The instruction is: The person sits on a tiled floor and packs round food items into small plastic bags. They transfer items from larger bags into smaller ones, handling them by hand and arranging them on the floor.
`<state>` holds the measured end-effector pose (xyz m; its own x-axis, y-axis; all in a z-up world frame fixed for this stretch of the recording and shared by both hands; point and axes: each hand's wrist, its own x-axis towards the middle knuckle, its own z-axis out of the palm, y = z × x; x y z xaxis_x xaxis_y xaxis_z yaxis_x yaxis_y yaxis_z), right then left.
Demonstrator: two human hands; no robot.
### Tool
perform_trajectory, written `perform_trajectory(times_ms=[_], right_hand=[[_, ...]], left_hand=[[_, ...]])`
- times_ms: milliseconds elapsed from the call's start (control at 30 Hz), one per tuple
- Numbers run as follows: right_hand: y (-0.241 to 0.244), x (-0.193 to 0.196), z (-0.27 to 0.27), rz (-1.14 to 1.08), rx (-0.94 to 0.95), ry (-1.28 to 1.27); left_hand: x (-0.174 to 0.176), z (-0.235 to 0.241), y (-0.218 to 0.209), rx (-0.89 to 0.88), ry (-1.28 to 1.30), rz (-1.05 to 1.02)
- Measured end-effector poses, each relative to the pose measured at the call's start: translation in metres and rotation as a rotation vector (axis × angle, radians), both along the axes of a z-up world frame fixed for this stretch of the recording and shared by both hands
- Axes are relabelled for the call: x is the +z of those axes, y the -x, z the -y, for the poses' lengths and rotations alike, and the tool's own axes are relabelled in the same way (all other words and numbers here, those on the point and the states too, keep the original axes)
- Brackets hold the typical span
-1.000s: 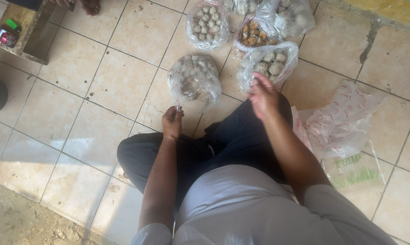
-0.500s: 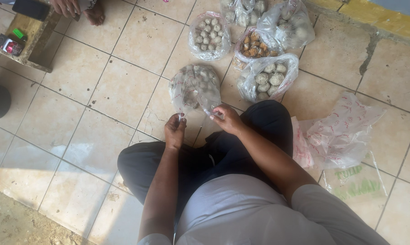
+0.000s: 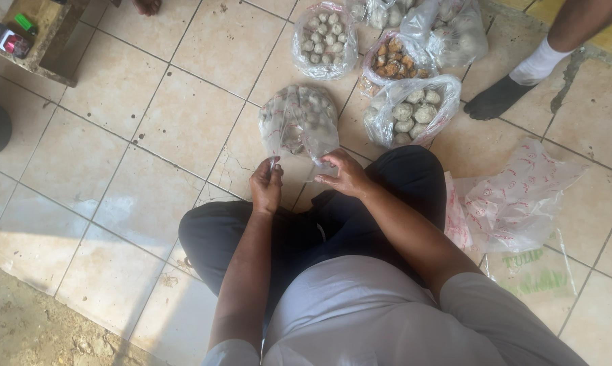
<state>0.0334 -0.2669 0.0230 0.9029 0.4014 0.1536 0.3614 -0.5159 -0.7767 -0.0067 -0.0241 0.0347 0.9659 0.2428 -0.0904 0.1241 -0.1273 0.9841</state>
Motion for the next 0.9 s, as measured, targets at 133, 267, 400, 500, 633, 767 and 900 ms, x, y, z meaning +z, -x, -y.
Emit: perform_trajectory(times_ms=[133,267,400,500,633,767,900], right_hand=[[0.006,-0.010,0.003,0.121,0.074,0.008],[0.005,-0.015,0.003,0.122,0.099,0.019],[-0.005,-0.014,0.006,0.009,0.038,-0.094],[-0.008,-0.013,0.010,-0.137,-0.097,-0.169],[-0.011,-0.015,0.016,-0.366,-0.227,-0.327],[-0.011,-0.020,0.018,-0.414,-0.284,-0.447],[-0.010,-0.024,0.020,-0.411,-0.253,-0.385]], left_hand=[[0.001,0.004,-0.002,-0.122,0.123,0.033],[0.003,0.007,-0.007,-0.126,0.164,0.028],[-0.001,0.001,-0.011,0.005,0.244,0.017],[-0.007,-0.005,-0.007,0.134,0.056,0.023],[-0.014,-0.005,-0.006,0.245,-0.439,0.078],[-0.016,-0.001,-0.005,0.160,-0.395,0.044],[-0.015,0.007,-0.003,0.088,-0.438,0.162]])
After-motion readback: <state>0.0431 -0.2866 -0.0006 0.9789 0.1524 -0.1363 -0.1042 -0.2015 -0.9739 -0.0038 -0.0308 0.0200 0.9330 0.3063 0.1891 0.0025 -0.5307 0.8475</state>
